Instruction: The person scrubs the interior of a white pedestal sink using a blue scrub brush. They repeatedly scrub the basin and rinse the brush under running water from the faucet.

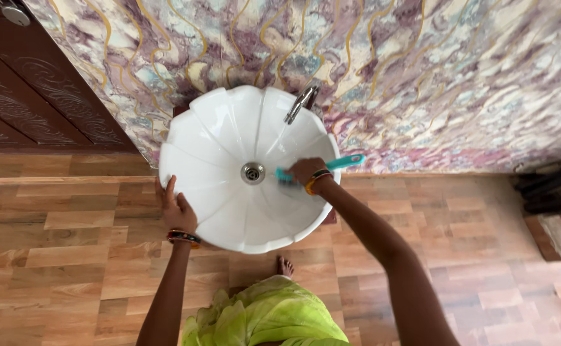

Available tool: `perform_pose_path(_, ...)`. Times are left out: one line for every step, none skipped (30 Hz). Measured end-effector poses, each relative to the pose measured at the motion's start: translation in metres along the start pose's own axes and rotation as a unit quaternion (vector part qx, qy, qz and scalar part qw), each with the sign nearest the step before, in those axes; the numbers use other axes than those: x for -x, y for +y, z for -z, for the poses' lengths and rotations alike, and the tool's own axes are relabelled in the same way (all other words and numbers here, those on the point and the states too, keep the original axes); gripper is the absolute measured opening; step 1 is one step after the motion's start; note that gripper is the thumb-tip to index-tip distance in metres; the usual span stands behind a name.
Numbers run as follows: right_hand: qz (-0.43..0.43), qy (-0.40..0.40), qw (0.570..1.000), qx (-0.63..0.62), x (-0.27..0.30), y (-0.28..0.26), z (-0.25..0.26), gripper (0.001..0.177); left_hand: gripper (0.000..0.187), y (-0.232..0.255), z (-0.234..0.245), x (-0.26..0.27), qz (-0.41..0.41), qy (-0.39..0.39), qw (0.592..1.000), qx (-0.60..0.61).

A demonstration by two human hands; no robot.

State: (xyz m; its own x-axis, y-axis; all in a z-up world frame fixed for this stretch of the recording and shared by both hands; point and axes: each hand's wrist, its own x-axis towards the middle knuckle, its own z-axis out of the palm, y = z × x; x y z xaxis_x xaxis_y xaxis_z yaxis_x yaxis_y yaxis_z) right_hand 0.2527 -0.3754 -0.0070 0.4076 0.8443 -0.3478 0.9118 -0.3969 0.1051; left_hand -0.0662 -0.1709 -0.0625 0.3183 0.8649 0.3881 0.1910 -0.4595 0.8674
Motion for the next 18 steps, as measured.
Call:
perform_pose_path(-0.047, 0.041, 0.995, 0.072, -0.016, 0.009, -0.002, 0.047, 0.05, -0.001, 0.001, 0.0, 0.002, -0.002, 1.0, -0.025)
perform_pose_path(-0.063, 0.088, 0.992, 0.061, -0.028, 0.015, -0.008, 0.049, 0.047, -0.001, 0.001, 0.001, 0.004, -0.004, 0.999, -0.05)
perform_pose_path(-0.077, 0.135, 0.987, 0.049, -0.04, 0.017, -0.015, 0.05, 0.047, -0.003, 0.002, 0.003, 0.002, -0.003, 0.999, -0.041)
perform_pose_path(-0.091, 0.18, 0.979, 0.036, -0.051, 0.019, -0.023, 0.052, 0.046, -0.005, 0.003, 0.004, -0.001, -0.002, 1.0, -0.031)
perform_pose_path(-0.075, 0.212, 0.974, 0.038, -0.061, 0.02, -0.029, 0.054, 0.046, -0.006, 0.001, 0.002, -0.004, 0.0, 1.0, -0.02)
perform_pose_path(-0.059, 0.243, 0.967, 0.04, -0.07, 0.02, -0.034, 0.056, 0.045, -0.007, -0.002, -0.002, -0.011, 0.002, 1.0, -0.023)
perform_pose_path(-0.04, 0.271, 0.961, 0.041, -0.074, 0.02, -0.04, 0.058, 0.044, -0.009, -0.001, 0.001, -0.014, 0.004, 0.999, -0.03)
perform_pose_path(-0.032, 0.283, 0.958, 0.041, -0.078, 0.025, -0.042, 0.058, 0.043, -0.01, -0.001, 0.003, -0.016, 0.005, 0.999, -0.036)
perform_pose_path(-0.022, 0.294, 0.955, 0.039, -0.079, 0.03, -0.042, 0.058, 0.042, -0.012, 0.0, 0.004, -0.026, 0.007, 0.999, -0.037)
perform_pose_path(-0.012, 0.306, 0.951, 0.038, -0.08, 0.036, -0.041, 0.058, 0.042, -0.012, 0.0, 0.006, -0.036, 0.01, 0.999, -0.039)
perform_pose_path(0.001, 0.31, 0.95, 0.037, -0.081, 0.042, -0.039, 0.059, 0.042, -0.012, -0.001, 0.005, -0.048, 0.01, 0.998, -0.039)
perform_pose_path(0.015, 0.313, 0.949, 0.036, -0.08, 0.048, -0.036, 0.06, 0.041, -0.011, 0.0, 0.004, -0.025, 0.01, 0.999, -0.029)
perform_pose_path(0.026, 0.316, 0.948, 0.035, -0.08, 0.054, -0.033, 0.062, 0.04, -0.01, 0.0, 0.004, -0.002, 0.008, 1.0, -0.016)
perform_pose_path(0.026, 0.315, 0.948, 0.039, -0.081, 0.058, -0.031, 0.062, 0.039, -0.009, 0.0, 0.004, 0.021, 0.006, 1.0, -0.004)
perform_pose_path(0.026, 0.312, 0.949, 0.044, -0.082, 0.062, -0.029, 0.063, 0.039, -0.008, -0.001, 0.004, 0.032, -0.001, 0.999, -0.008)
perform_pose_path(0.026, 0.309, 0.949, 0.049, -0.084, 0.065, -0.027, 0.064, 0.039, -0.009, -0.001, 0.003, 0.043, -0.008, 0.999, -0.012)
perform_pose_path(0.023, 0.295, 0.954, 0.05, -0.087, 0.063, -0.027, 0.065, 0.039, -0.01, 0.001, 0.003, 0.056, -0.014, 0.998, -0.018)
perform_pose_path(0.02, 0.281, 0.958, 0.051, -0.091, 0.059, -0.026, 0.066, 0.039, -0.012, 0.002, 0.002, 0.043, -0.021, 0.997, -0.057)
